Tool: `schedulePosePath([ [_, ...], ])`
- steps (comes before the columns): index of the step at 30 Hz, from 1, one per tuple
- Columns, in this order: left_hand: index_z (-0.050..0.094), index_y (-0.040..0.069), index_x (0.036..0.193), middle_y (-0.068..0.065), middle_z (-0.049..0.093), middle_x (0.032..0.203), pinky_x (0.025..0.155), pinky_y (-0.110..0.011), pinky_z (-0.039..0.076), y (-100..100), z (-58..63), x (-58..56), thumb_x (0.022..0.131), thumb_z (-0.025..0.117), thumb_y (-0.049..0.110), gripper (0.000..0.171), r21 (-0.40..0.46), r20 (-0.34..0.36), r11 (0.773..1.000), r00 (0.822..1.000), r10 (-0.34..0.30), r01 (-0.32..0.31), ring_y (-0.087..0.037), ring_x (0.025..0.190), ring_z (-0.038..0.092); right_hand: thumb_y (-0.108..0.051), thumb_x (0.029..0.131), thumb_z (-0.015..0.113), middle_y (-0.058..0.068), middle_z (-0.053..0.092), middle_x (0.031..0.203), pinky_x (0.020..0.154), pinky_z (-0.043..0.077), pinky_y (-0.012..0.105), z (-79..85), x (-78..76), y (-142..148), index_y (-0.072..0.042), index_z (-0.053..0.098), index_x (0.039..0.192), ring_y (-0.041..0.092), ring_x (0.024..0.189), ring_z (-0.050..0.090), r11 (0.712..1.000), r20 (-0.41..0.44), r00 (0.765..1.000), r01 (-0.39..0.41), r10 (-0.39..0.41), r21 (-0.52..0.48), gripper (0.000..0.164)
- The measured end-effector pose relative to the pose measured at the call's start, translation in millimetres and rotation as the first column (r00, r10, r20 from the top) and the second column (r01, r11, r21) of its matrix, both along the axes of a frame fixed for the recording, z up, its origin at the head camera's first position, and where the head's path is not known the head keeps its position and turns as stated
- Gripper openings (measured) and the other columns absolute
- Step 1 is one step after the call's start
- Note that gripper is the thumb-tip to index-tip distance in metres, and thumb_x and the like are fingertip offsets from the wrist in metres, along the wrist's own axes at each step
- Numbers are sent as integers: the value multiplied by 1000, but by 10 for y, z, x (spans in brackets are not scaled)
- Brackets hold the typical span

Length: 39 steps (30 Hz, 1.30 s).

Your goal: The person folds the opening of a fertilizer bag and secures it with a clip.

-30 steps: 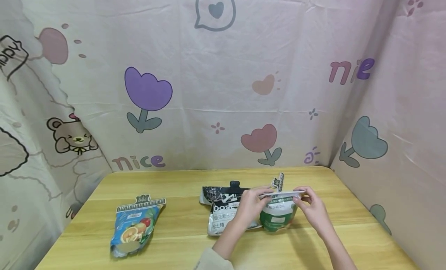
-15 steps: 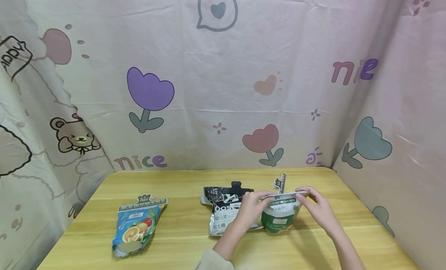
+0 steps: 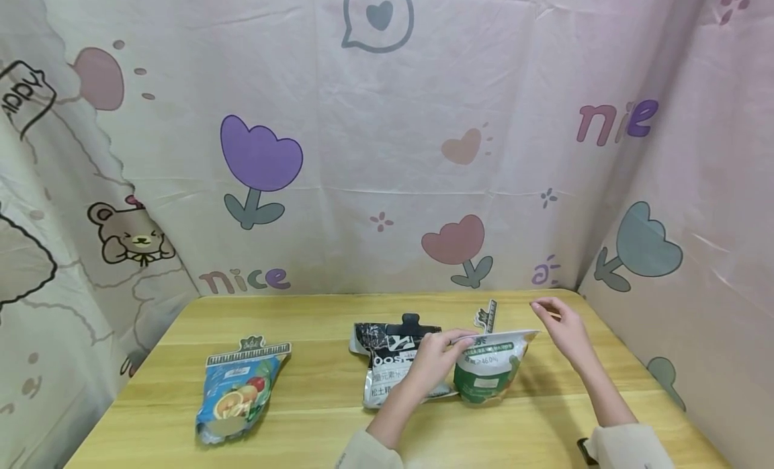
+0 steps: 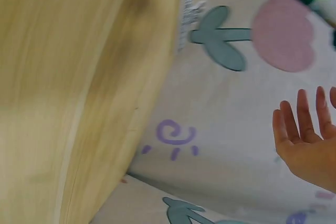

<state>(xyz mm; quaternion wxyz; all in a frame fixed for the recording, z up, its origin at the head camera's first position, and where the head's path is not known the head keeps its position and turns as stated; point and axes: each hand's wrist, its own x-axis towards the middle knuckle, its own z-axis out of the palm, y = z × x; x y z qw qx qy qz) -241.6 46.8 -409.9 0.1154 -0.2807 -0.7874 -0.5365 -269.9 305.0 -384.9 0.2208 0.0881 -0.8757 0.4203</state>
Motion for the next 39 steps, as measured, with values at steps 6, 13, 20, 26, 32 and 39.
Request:
schedulePosePath([
  [6,69,15,106,2,66,104,83,-29,47,21,49,-2,92,53,34,29,-25,55,1000,998,16,-14,-10,99,58,-9,93,54,27,58,104,82,46,49,-83,-279,-29,10,58,104,42,100,53,987,15,998,-55,53,153,22],
  [13,69,14,106,2,66,104,80,-24,47,33,69,-8,92,54,30,26,-26,71,1000,997,3,-1,-7,96,59,1,84,60,28,56,107,80,43,57,-354,-536,-115,7,57,104,46,99,50,943,54,988,-157,148,293,21],
  [20,69,13,106,2,66,105,81,-23,47,40,67,-16,92,54,31,28,-37,63,999,998,7,-4,-9,98,59,0,82,59,32,43,127,86,37,62,-660,-799,-155,5,48,126,50,112,42,809,122,965,-262,233,527,46],
  [26,69,12,108,1,66,105,79,-24,48,30,69,-16,93,53,32,29,-44,64,999,998,11,-8,-9,98,59,-33,81,65,25,35,138,89,37,59,-744,-929,-208,-3,44,134,47,118,39,683,223,947,-320,230,656,64],
  [32,69,13,108,3,66,104,77,-24,48,45,55,-14,92,54,31,28,-38,75,999,997,2,1,-7,97,58,-26,82,64,24,48,125,82,44,54,-737,-941,-222,-3,56,122,43,108,49,635,236,946,-325,224,701,47],
  [39,69,13,107,3,66,104,75,-22,48,53,46,-20,92,54,32,28,-29,78,1000,997,-2,4,-5,93,58,-5,81,64,6,56,88,69,50,41,-694,-965,-125,-4,66,96,25,80,57,667,139,947,-303,288,681,15],
])
